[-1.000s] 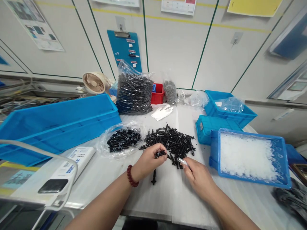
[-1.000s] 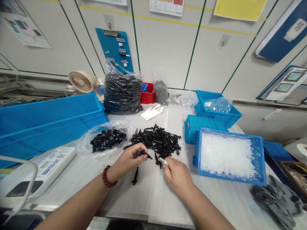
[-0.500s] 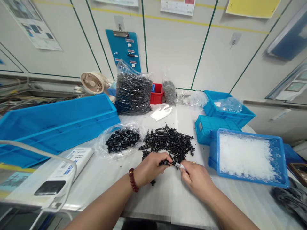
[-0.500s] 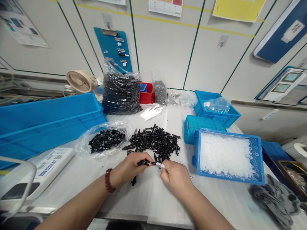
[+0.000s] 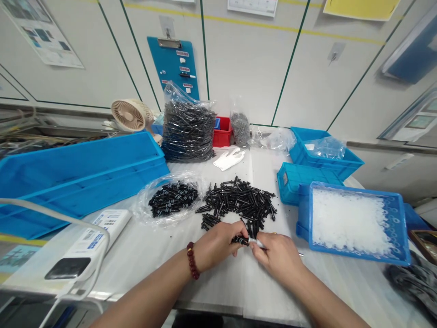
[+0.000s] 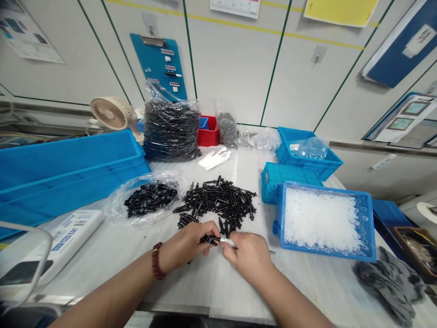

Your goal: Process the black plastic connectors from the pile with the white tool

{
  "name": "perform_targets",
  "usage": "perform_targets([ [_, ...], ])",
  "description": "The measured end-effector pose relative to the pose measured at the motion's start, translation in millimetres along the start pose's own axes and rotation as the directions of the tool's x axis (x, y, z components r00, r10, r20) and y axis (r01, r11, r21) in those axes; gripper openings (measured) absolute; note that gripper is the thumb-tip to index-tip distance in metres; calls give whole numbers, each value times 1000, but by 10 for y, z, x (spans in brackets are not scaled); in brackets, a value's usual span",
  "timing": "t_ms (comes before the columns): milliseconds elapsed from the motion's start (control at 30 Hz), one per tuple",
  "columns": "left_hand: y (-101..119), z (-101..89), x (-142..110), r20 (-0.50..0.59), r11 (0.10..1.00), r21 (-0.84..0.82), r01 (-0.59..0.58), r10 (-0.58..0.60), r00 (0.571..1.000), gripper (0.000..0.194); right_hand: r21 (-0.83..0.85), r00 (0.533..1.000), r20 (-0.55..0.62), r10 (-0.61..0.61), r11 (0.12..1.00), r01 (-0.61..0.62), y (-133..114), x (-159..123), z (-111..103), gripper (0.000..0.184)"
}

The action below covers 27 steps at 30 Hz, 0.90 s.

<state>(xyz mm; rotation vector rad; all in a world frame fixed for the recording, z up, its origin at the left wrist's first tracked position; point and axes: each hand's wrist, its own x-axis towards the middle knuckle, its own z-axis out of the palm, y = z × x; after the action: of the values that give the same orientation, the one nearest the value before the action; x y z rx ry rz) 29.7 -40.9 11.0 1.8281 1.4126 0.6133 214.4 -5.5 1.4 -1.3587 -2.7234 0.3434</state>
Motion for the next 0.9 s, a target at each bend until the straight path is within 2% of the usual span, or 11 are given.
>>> perform_targets([
  [167, -12, -25, -3, 0, 999, -32, 2, -2, 1000, 20, 49, 999, 20, 28, 998, -29, 14, -11, -28, 23],
  [267, -6, -58, 2, -35, 999, -23, -31, 30, 999, 25, 142, 998, 9, -55, 988, 53, 40, -9, -37, 13],
  [400, 9, -81, 2, -71, 998, -25, -55, 53, 996, 24, 205, 992, -17, -126, 971, 126, 64, 7, -16, 15],
  [700, -32, -59, -2, -53, 998, -54, -45, 42, 998, 19, 95, 998, -18, -57, 994, 58, 50, -4, -20, 15],
  [900, -23, -38, -23, -24, 998, -40, -56, 55, 998, 18, 0, 1000, -20, 7, 1000, -7, -1, -9, -62, 24],
])
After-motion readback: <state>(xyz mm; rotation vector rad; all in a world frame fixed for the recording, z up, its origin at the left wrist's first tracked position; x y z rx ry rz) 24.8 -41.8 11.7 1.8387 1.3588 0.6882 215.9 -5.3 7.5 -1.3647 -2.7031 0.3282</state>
